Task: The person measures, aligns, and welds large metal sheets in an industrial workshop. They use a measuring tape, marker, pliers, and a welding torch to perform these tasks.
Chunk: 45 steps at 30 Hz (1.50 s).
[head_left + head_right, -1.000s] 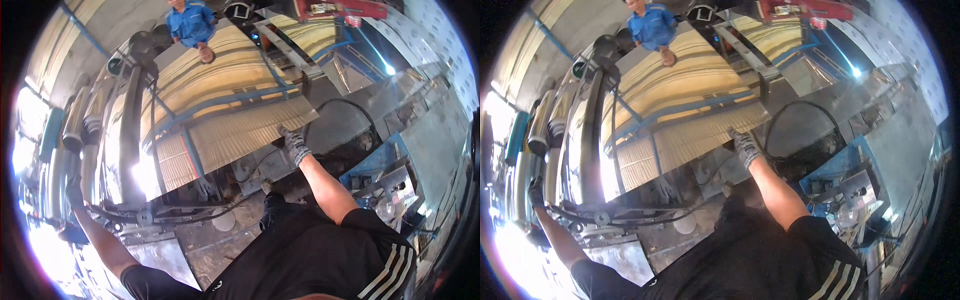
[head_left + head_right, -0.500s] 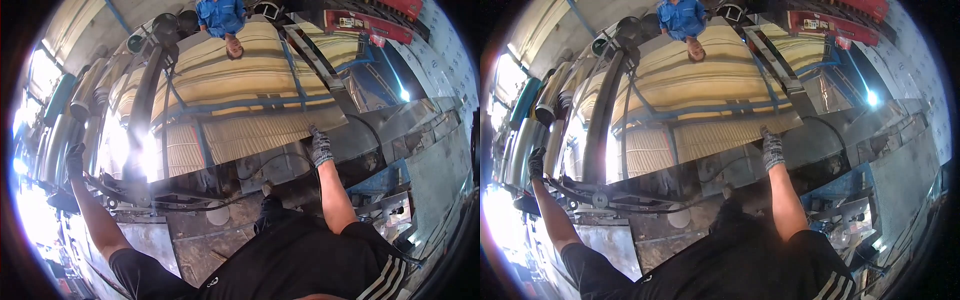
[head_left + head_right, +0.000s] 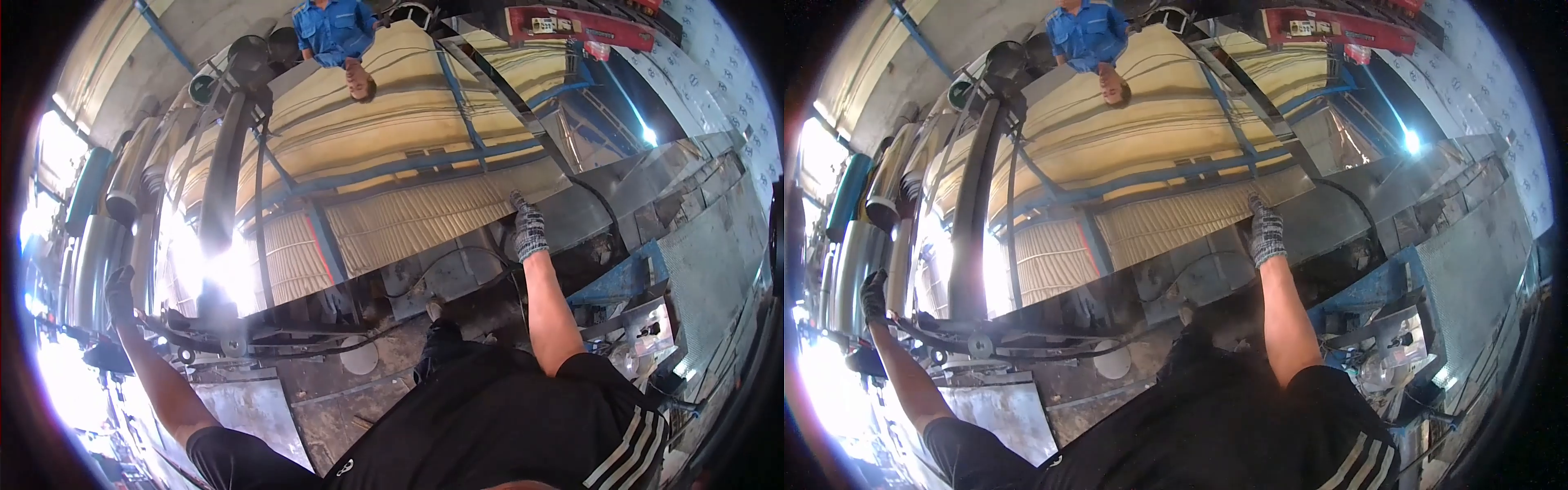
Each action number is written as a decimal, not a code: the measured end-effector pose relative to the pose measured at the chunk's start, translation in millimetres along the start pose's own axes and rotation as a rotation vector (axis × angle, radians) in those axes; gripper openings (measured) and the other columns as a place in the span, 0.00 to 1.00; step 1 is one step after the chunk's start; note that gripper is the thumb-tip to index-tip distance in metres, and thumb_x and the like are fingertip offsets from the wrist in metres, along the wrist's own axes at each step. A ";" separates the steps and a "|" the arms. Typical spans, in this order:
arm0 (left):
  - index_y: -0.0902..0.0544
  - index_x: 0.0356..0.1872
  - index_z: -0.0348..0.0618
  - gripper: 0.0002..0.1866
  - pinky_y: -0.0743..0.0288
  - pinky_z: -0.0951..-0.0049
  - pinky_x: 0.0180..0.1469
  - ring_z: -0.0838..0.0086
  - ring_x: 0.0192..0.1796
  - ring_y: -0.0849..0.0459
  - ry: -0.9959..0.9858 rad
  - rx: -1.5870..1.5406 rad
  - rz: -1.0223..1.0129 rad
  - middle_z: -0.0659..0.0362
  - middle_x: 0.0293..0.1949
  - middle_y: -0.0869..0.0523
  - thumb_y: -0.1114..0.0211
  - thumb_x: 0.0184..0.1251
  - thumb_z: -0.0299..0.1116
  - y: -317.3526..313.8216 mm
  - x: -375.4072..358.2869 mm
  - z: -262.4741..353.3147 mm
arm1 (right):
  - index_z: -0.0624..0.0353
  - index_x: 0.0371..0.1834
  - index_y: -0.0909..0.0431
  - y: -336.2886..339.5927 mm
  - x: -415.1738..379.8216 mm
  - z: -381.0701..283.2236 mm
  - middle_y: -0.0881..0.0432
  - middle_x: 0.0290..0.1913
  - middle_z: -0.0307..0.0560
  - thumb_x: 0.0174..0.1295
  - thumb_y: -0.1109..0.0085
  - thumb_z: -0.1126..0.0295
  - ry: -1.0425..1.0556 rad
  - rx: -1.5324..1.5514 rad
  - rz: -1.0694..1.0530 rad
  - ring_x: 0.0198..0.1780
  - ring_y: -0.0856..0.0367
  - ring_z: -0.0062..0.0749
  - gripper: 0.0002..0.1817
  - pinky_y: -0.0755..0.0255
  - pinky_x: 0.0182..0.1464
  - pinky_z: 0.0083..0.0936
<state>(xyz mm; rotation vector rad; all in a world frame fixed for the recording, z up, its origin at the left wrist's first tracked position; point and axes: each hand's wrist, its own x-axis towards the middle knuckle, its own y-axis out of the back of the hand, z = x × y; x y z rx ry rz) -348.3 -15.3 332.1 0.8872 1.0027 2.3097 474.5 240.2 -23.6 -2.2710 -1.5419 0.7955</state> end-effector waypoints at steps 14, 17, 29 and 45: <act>0.11 0.51 0.39 0.16 0.26 0.69 0.58 0.71 0.50 0.15 -0.060 -0.107 -0.056 0.59 0.45 0.10 0.28 0.70 0.38 1.8 21.7 -28.0 | 0.63 0.65 0.22 1.4 2.0 -55.6 0.21 0.64 0.49 0.65 0.30 0.56 -0.115 -0.143 0.173 0.61 0.25 0.39 0.30 0.31 0.64 0.37; 0.12 0.52 0.38 0.16 0.25 0.68 0.59 0.70 0.52 0.15 -0.103 -0.087 -0.068 0.58 0.46 0.10 0.29 0.70 0.37 -0.4 25.2 -29.3 | 0.62 0.69 0.27 6.6 7.1 -59.0 0.20 0.59 0.48 0.67 0.33 0.54 -0.051 -0.185 0.179 0.55 0.22 0.38 0.32 0.26 0.57 0.38; 0.13 0.51 0.36 0.17 0.26 0.65 0.63 0.66 0.54 0.16 -0.086 -0.039 -0.060 0.53 0.49 0.11 0.32 0.70 0.39 2.8 37.0 -45.2 | 0.56 0.66 0.22 87.1 103.6 -22.0 0.19 0.62 0.46 0.67 0.32 0.55 -0.013 -0.229 0.178 0.60 0.23 0.37 0.28 0.28 0.62 0.39; 0.12 0.52 0.37 0.17 0.27 0.68 0.62 0.70 0.52 0.16 -0.017 -0.060 -0.046 0.58 0.47 0.10 0.30 0.70 0.40 3.5 12.2 -15.4 | 0.49 0.66 0.24 119.9 139.3 -46.7 0.18 0.57 0.44 0.66 0.29 0.54 0.056 -0.103 0.235 0.56 0.19 0.39 0.28 0.21 0.57 0.44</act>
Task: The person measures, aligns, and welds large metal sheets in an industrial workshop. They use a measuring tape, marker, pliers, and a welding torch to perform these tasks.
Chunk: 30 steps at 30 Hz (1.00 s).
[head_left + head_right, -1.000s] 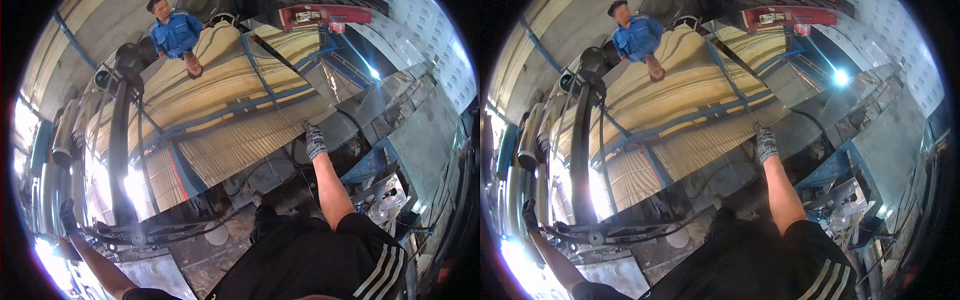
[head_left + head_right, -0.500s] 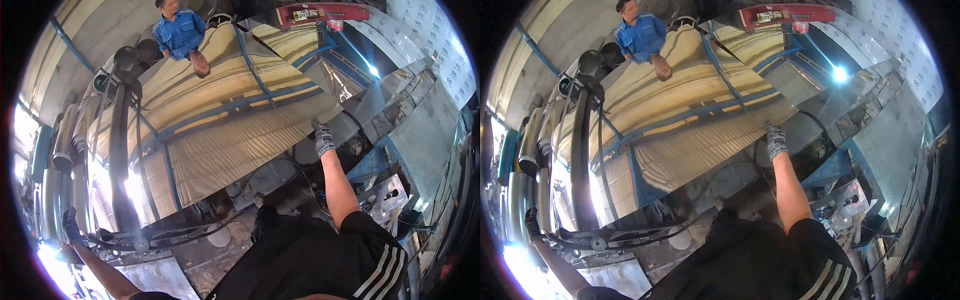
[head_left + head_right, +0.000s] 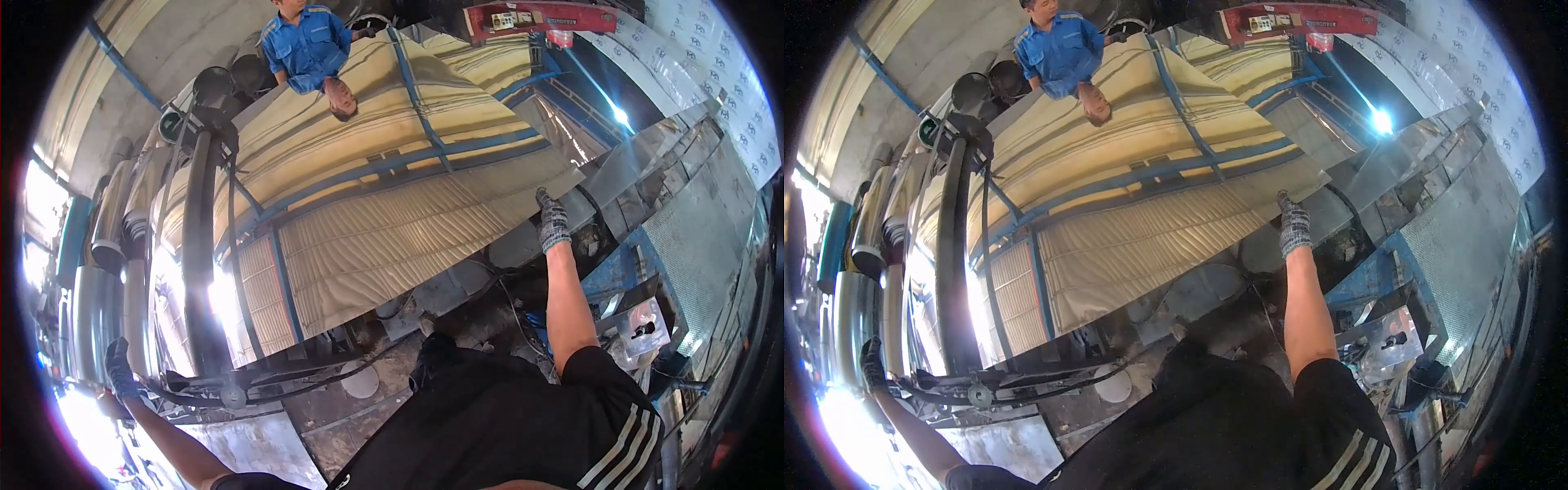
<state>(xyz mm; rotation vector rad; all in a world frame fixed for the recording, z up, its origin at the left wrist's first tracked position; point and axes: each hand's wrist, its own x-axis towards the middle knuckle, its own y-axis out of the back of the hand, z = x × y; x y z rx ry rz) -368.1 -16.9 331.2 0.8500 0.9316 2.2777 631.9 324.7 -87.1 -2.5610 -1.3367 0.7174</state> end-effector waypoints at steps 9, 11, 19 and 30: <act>0.12 0.52 0.38 0.15 0.26 0.69 0.62 0.71 0.51 0.16 0.028 -0.058 0.030 0.59 0.47 0.10 0.30 0.70 0.35 -5.1 -8.3 5.7 | 0.49 0.66 0.24 15.4 17.5 -10.0 0.18 0.57 0.44 0.67 0.31 0.54 -0.107 0.031 0.028 0.55 0.19 0.39 0.27 0.21 0.57 0.44; 0.12 0.52 0.38 0.14 0.26 0.70 0.62 0.71 0.51 0.16 0.037 -0.144 0.028 0.59 0.48 0.10 0.30 0.71 0.34 -11.2 -26.7 32.4 | 0.47 0.65 0.24 20.7 27.2 -6.3 0.17 0.56 0.42 0.67 0.32 0.53 -0.067 0.037 0.000 0.55 0.18 0.37 0.25 0.21 0.56 0.44; 0.13 0.54 0.39 0.18 0.27 0.69 0.62 0.71 0.52 0.16 0.021 -0.051 -0.044 0.58 0.50 0.10 0.31 0.72 0.40 -4.7 -27.7 36.2 | 0.49 0.58 0.18 45.3 45.2 -9.3 0.15 0.49 0.42 0.66 0.33 0.44 -0.178 -0.195 0.059 0.47 0.17 0.38 0.26 0.18 0.49 0.43; 0.14 0.56 0.37 0.22 0.28 0.67 0.62 0.70 0.53 0.16 0.107 0.041 -0.054 0.59 0.50 0.10 0.32 0.72 0.44 9.8 25.1 -26.4 | 0.43 0.47 0.18 52.7 -16.5 7.3 0.19 0.40 0.38 0.68 0.34 0.47 -0.281 -0.084 0.036 0.40 0.21 0.34 0.15 0.20 0.47 0.42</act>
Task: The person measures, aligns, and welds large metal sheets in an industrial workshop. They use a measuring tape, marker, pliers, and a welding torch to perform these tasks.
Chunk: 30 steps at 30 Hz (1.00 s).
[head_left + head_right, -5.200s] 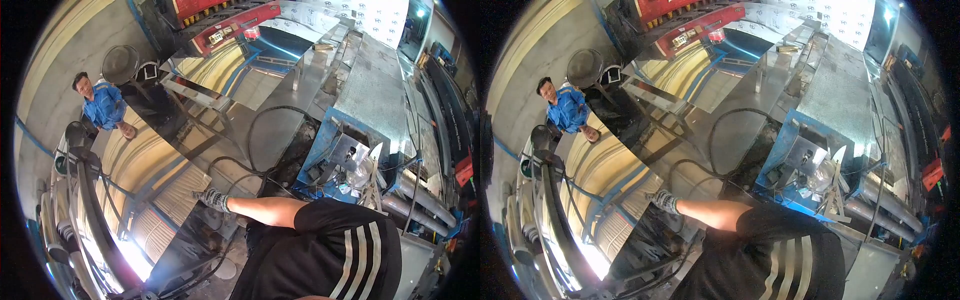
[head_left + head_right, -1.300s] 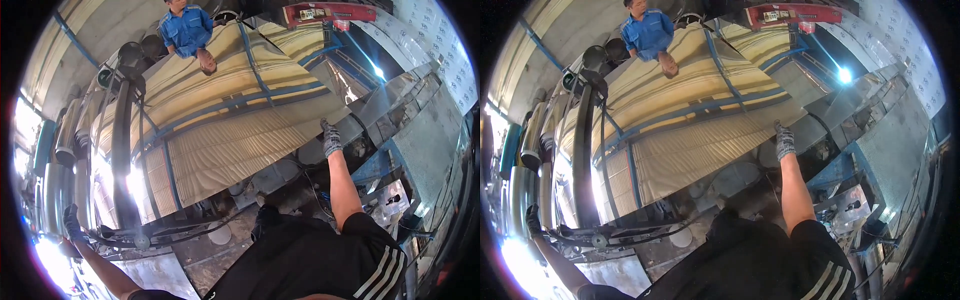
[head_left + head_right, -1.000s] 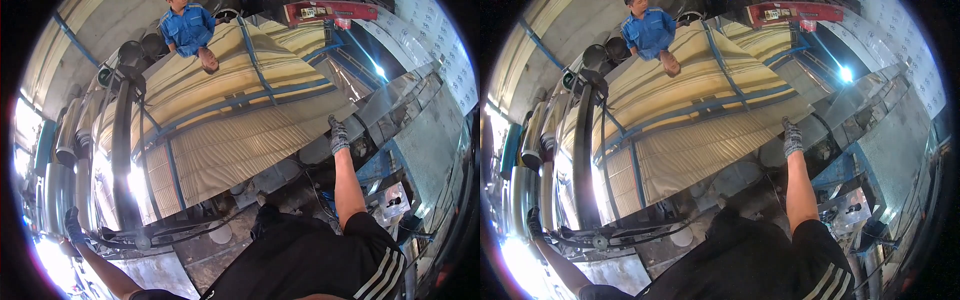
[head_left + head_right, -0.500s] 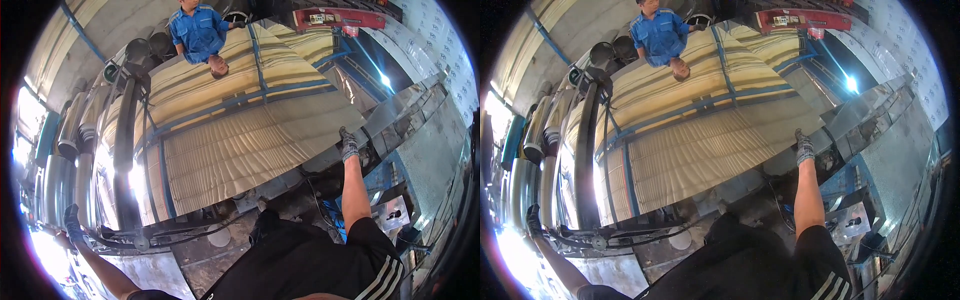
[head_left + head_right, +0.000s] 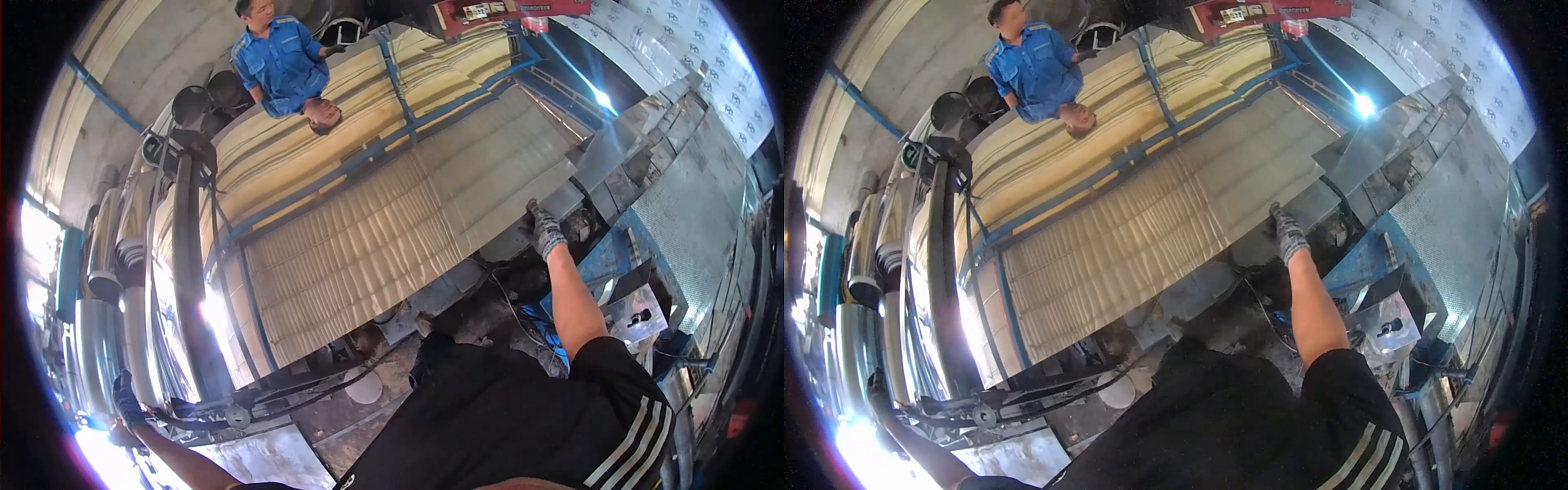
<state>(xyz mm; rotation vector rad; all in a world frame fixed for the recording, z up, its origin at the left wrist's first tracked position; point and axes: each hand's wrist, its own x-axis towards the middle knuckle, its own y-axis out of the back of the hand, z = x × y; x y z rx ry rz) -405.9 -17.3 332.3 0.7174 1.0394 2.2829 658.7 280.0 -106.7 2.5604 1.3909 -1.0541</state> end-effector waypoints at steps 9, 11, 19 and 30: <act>0.15 0.59 0.35 0.22 0.29 0.70 0.63 0.71 0.55 0.17 -0.048 -0.134 -0.070 0.56 0.52 0.11 0.35 0.75 0.43 1.5 4.4 -7.4 | 0.47 0.60 0.20 31.8 12.7 109.6 0.15 0.52 0.40 0.77 0.46 0.53 0.861 -0.878 -0.307 0.50 0.17 0.32 0.17 0.18 0.47 0.40; 0.15 0.59 0.36 0.21 0.29 0.70 0.64 0.70 0.56 0.17 -0.063 -0.171 -0.069 0.56 0.53 0.11 0.35 0.75 0.42 0.7 3.5 -8.8 | 0.46 0.59 0.19 23.9 10.7 127.7 0.15 0.53 0.39 0.76 0.45 0.54 0.608 -0.639 -0.301 0.52 0.18 0.30 0.16 0.17 0.47 0.37; 0.17 0.62 0.37 0.20 0.31 0.69 0.70 0.68 0.61 0.17 -0.025 -0.379 -0.220 0.56 0.57 0.13 0.37 0.76 0.37 -2.4 -13.9 -20.5 | 0.46 0.46 0.17 35.8 0.1 176.4 0.13 0.34 0.37 0.70 0.36 0.50 0.348 -0.285 -0.399 0.32 0.15 0.27 0.14 0.19 0.38 0.34; 0.18 0.63 0.33 0.22 0.31 0.70 0.68 0.65 0.62 0.19 -0.067 -0.190 -0.042 0.50 0.59 0.14 0.39 0.77 0.38 -2.2 -0.7 7.0 | 0.48 0.40 0.17 27.3 -111.7 139.6 0.15 0.29 0.39 0.68 0.33 0.49 -0.148 -0.168 -0.288 0.26 0.18 0.29 0.15 0.23 0.26 0.29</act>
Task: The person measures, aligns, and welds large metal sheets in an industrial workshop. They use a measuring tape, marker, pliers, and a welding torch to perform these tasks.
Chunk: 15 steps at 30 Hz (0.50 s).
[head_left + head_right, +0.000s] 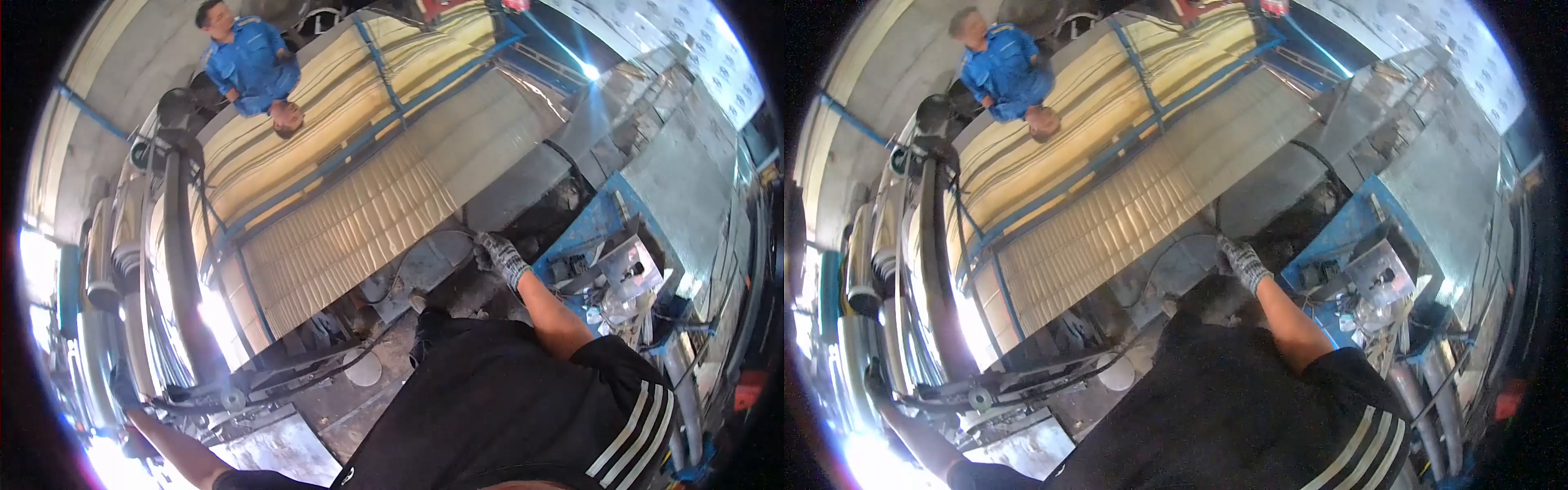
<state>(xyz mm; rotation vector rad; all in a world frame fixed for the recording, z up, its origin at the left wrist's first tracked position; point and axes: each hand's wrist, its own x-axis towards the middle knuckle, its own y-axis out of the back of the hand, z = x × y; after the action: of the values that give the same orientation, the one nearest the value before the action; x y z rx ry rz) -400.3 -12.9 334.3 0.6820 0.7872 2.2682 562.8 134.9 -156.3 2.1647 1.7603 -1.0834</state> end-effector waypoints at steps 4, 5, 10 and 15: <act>0.14 0.57 0.34 0.22 0.30 0.69 0.64 0.68 0.54 0.18 0.057 0.053 0.019 0.53 0.51 0.11 0.33 0.73 0.42 3.8 7.6 -5.2 | 0.46 0.38 0.18 -8.9 -16.2 13.0 0.17 0.29 0.38 0.68 0.32 0.49 -0.045 -0.067 0.003 0.24 0.20 0.28 0.14 0.25 0.27 0.29; 0.13 0.55 0.35 0.21 0.29 0.68 0.62 0.69 0.51 0.18 0.053 0.248 0.034 0.55 0.48 0.11 0.32 0.72 0.43 -6.3 -9.0 18.0 | 0.46 0.38 0.18 -2.0 -6.3 31.7 0.17 0.29 0.38 0.68 0.32 0.49 -0.053 -0.089 -0.026 0.24 0.20 0.28 0.14 0.25 0.27 0.29; 0.12 0.53 0.37 0.20 0.26 0.69 0.53 0.71 0.44 0.19 -0.059 0.248 0.093 0.59 0.43 0.10 0.31 0.72 0.43 -8.3 -5.9 9.0 | 0.52 0.51 0.18 34.7 17.2 85.3 0.14 0.41 0.44 0.75 0.48 0.53 0.092 -0.628 -0.215 0.42 0.17 0.37 0.17 0.25 0.47 0.36; 0.12 0.53 0.36 0.24 0.25 0.70 0.51 0.71 0.43 0.18 -0.105 0.289 0.073 0.58 0.42 0.11 0.31 0.71 0.49 -12.1 -21.5 21.6 | 0.48 0.76 0.33 45.8 10.3 106.5 0.25 0.71 0.54 0.78 0.66 0.66 0.469 -1.957 -0.496 0.66 0.22 0.50 0.26 0.32 0.70 0.44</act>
<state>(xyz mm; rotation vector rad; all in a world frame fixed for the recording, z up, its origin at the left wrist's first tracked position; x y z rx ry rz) -367.5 -12.9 335.4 0.9683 1.0655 2.1823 558.3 72.8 -254.7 0.6383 1.8790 1.0402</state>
